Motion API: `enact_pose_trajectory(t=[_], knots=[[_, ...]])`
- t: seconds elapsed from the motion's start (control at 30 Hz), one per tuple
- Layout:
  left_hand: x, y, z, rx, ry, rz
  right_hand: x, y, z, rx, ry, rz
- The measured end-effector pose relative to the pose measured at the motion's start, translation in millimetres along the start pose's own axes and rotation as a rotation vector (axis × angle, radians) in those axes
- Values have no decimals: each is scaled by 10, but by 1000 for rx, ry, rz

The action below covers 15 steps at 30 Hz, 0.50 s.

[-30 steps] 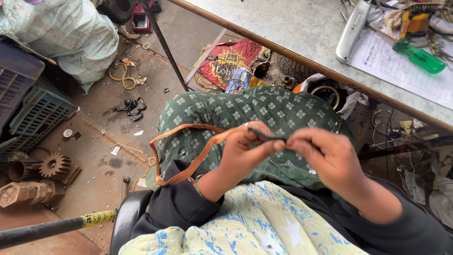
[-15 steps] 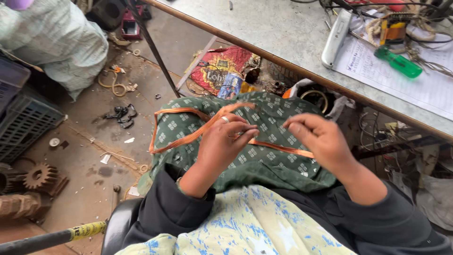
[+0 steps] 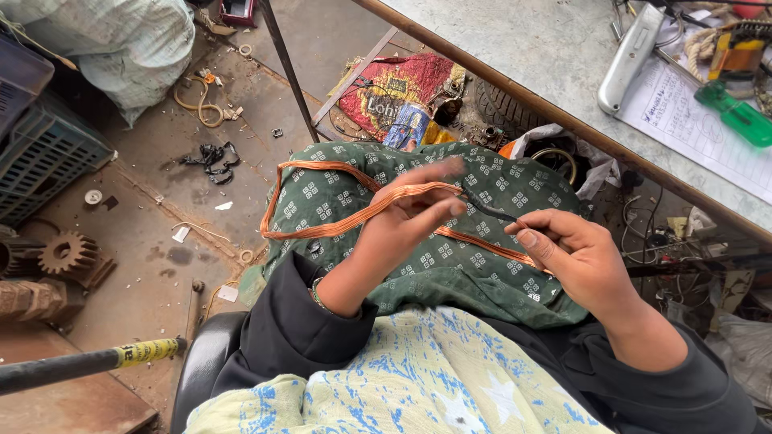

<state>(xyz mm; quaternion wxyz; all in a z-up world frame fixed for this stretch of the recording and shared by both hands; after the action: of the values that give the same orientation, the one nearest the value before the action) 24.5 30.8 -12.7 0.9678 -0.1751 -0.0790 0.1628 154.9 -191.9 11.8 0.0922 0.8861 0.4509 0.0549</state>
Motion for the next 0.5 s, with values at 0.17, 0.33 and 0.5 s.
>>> enact_pose_trajectory(t=[0.17, 0.33, 0.5], knots=[[-44, 7, 89, 405, -98, 222, 13, 16, 11, -18, -31, 14], [-38, 49, 222, 444, -194, 166, 8, 23, 22, -26, -10, 4], [-60, 32, 219, 680, -158, 223, 4, 23, 19, -10, 0, 26]])
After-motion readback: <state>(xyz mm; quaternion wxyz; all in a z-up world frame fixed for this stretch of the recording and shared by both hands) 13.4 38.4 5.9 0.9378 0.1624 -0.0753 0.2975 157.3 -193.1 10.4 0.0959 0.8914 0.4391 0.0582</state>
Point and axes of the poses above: each hand's wrist, its own x-axis towards the middle knuckle, its own y-axis out of the back of the hand, z = x × y, the point moved 2 cm from there along x, towards the middle knuckle, and after that the axes turned 6 degrees about y, right-handed, at the moved point
